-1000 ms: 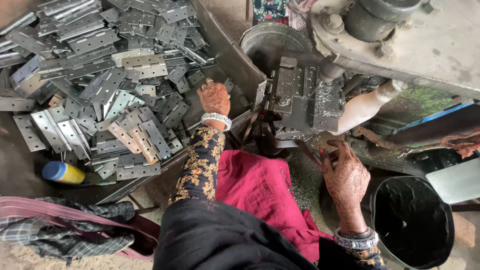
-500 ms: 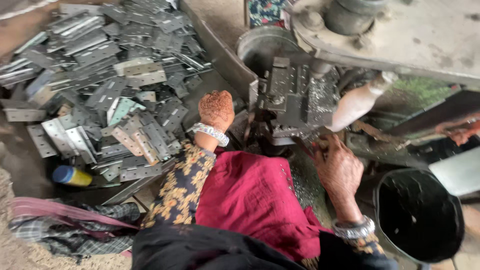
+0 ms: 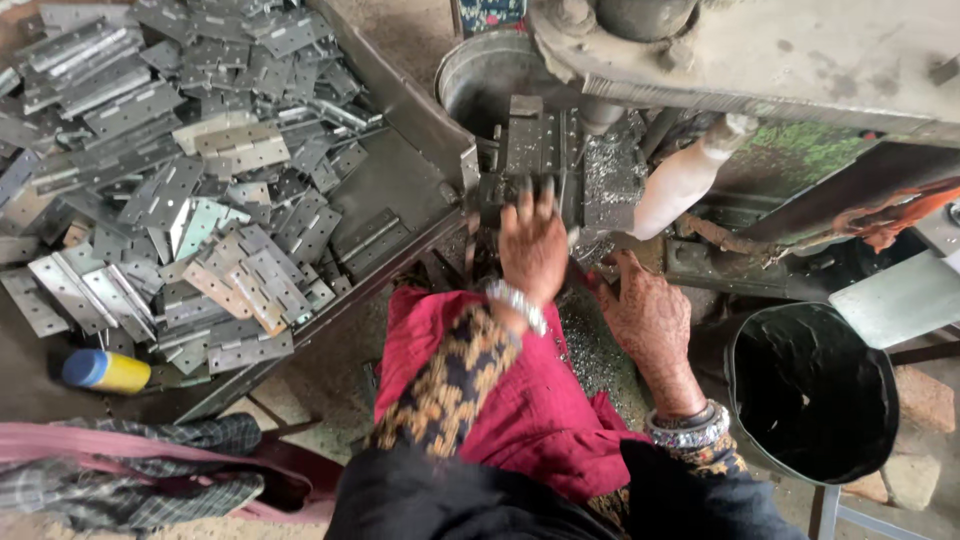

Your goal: The person operates a manual press machine in a workshop. They repeatedly pick up metal brackets from a bin, place them under the press, and pull a lever to activate the machine, then remove the processed items.

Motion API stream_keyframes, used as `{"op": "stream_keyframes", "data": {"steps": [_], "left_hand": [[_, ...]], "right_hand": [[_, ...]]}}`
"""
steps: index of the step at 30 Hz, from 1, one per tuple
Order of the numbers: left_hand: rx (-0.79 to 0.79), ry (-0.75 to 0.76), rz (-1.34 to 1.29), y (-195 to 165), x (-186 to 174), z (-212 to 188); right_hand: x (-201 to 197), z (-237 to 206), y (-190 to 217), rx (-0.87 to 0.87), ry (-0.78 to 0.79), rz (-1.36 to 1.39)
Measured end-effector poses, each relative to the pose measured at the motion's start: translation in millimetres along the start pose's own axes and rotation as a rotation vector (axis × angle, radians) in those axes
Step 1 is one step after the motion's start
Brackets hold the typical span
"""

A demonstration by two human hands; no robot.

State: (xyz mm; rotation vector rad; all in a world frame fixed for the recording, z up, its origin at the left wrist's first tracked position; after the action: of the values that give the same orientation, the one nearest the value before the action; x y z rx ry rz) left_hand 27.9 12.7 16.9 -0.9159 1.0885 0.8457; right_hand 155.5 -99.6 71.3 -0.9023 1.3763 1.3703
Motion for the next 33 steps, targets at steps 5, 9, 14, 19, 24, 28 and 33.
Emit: {"op": "stream_keyframes", "data": {"steps": [5,9,14,19,24,28,33], "left_hand": [[-0.016,-0.212,0.041,5,9,32],[-0.016,-0.209,0.045,1,10,22],[0.027,-0.177,0.011,6,8,16],[-0.010,-0.185,-0.050,5,18,37],[0.027,-0.213,-0.019,5,25,33],[0.005,-0.232,0.051,8,19,45],[-0.065,-0.203,0.067,5,16,59]], "right_hand": [[67,-9,-51,0.097,0.188,-0.104],[128,-49,-68,0.119,0.216,0.119],[126,-29,-79,0.210,0.340,0.075],[109,-16,-78,0.092,0.273,0.063],[126,-42,-69,0.193,0.271,0.096],[122,-23,-78,0.211,0.395,0.091],[121,-30,-72,-0.011,0.194,0.187]]}}
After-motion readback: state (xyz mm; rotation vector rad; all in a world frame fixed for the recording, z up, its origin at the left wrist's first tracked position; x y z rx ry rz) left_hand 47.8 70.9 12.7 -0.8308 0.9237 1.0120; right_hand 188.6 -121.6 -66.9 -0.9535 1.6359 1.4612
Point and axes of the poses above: each hand's wrist, its own z-axis towards the middle knuckle, its own x-axis out of the palm, y = z × x, the point moved 2 cm from there along z, towards the middle knuckle, and after that the axes turned 5 degrees about y, right-handed, at the moved point
